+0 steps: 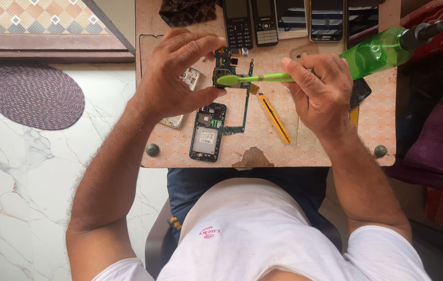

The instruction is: The person cleans a mobile phone motherboard with a toothbrush and liquid from a bottle. The person then uses a cutter to scrape a part of the motherboard.

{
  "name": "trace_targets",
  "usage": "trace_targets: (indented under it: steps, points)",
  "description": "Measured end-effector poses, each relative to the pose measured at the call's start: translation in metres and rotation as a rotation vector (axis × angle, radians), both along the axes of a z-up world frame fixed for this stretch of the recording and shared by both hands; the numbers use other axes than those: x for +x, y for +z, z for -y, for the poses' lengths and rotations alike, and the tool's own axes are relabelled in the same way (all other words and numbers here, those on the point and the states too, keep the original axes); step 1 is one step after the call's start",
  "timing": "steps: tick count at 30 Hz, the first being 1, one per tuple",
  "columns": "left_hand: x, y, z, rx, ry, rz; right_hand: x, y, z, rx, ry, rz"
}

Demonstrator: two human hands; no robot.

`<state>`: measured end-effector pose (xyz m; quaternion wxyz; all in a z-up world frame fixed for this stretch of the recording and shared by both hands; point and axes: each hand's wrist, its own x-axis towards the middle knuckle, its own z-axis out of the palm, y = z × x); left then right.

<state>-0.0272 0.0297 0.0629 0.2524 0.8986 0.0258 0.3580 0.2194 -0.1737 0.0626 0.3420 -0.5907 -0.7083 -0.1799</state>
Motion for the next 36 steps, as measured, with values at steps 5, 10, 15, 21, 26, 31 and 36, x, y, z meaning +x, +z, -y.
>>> trace_targets:
  steps: [5,10,15,21,26,31,36]
  points:
    - [-0.003,0.003,0.001,-0.009,0.022,0.032,0.000,0.000,-0.002,0.012,0.015,-0.031]
    - [-0.006,0.006,0.011,-0.040,0.026,0.028,-0.032,-0.011,-0.010,-0.305,0.381,-1.498]
    - [-0.002,0.009,0.025,-0.030,0.045,0.027,-0.055,-0.010,-0.019,-0.482,0.541,-1.838]
    - [0.001,-0.003,0.035,-0.241,0.043,0.161,-0.069,-0.008,-0.030,-0.300,0.471,-1.843]
    - [0.002,-0.027,0.050,-0.946,-0.330,0.278,-0.071,-0.013,-0.024,-0.407,0.479,-2.070]
    - [0.018,-0.037,0.053,-1.402,-0.697,0.310,-0.082,-0.013,-0.026,-0.532,0.409,-2.192]
    - [0.029,-0.045,0.055,-1.610,-0.642,0.303,-0.093,-0.021,-0.032,-0.438,0.392,-2.109]
